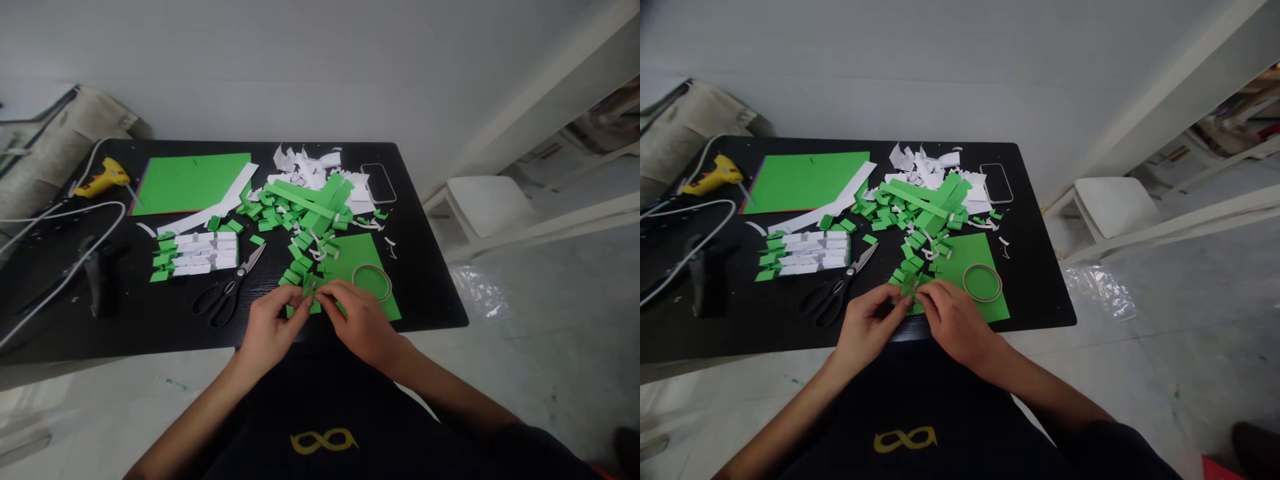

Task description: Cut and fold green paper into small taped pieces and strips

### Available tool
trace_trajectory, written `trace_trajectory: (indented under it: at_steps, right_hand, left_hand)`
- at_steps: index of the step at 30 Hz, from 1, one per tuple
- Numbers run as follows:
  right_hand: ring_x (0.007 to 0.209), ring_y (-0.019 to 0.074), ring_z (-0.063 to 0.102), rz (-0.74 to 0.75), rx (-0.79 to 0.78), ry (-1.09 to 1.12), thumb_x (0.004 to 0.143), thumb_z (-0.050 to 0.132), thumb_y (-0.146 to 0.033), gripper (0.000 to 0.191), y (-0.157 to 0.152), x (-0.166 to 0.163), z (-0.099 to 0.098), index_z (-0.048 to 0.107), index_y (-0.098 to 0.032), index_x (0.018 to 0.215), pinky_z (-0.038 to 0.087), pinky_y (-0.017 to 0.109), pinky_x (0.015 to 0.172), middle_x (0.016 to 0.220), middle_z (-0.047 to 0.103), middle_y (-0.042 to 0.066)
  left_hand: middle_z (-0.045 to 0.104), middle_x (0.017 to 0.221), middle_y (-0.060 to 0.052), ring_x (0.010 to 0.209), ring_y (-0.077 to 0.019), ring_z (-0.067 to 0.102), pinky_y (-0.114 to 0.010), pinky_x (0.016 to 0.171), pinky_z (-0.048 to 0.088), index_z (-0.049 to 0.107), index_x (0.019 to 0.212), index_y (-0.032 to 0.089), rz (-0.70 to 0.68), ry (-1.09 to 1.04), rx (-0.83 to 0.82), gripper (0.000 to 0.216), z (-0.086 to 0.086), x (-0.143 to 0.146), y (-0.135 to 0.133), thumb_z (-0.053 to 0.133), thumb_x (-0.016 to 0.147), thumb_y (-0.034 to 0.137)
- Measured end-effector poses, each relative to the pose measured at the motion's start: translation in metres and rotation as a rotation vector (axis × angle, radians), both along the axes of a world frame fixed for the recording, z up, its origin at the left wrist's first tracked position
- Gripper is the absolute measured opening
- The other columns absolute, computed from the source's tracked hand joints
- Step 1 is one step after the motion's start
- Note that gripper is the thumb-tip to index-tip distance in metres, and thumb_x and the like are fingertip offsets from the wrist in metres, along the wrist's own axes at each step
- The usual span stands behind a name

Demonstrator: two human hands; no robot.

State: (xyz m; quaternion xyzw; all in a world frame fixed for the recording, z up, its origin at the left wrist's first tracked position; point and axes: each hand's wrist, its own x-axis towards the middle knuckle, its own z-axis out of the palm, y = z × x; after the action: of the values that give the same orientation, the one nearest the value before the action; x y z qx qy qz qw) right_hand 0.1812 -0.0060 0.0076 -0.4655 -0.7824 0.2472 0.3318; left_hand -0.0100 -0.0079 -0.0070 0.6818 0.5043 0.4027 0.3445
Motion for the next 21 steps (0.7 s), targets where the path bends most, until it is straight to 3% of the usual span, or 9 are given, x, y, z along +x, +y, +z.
trace_trajectory:
  at_steps: [10, 21]
  right_hand:
    - [0.089, 0.0237, 0.074, 0.067, -0.079, -0.057, 0.105, 0.056, -0.013, 0.015, 0.0042, 0.0037, 0.0039, 0.067, -0.02, 0.099, 0.059, 0.037, 0.08, 0.095, 0.076, 0.008]
    - [0.086, 0.0212, 0.074, 0.08, -0.148, 0.009, 0.103, 0.06, -0.013, 0.013, 0.0091, 0.01, 0.007, 0.067, -0.021, 0.097, 0.058, 0.034, 0.078, 0.094, 0.077, 0.006]
  left_hand:
    - [0.061, 0.073, 0.003, 0.065, -0.0113, 0.057, -0.022, 0.062, 0.043, 0.062, 0.081, 0.02, -0.097, 0.043, 0.023, 0.018, 0.0025, -0.0043, 0.0006, 0.065, 0.099, 0.022]
    - [0.062, 0.07, 0.003, 0.063, -0.0123, 0.058, -0.023, 0.059, 0.042, 0.063, 0.079, 0.02, -0.076, 0.015, -0.039, 0.019, 0.0042, -0.0041, 0.0024, 0.066, 0.097, 0.025]
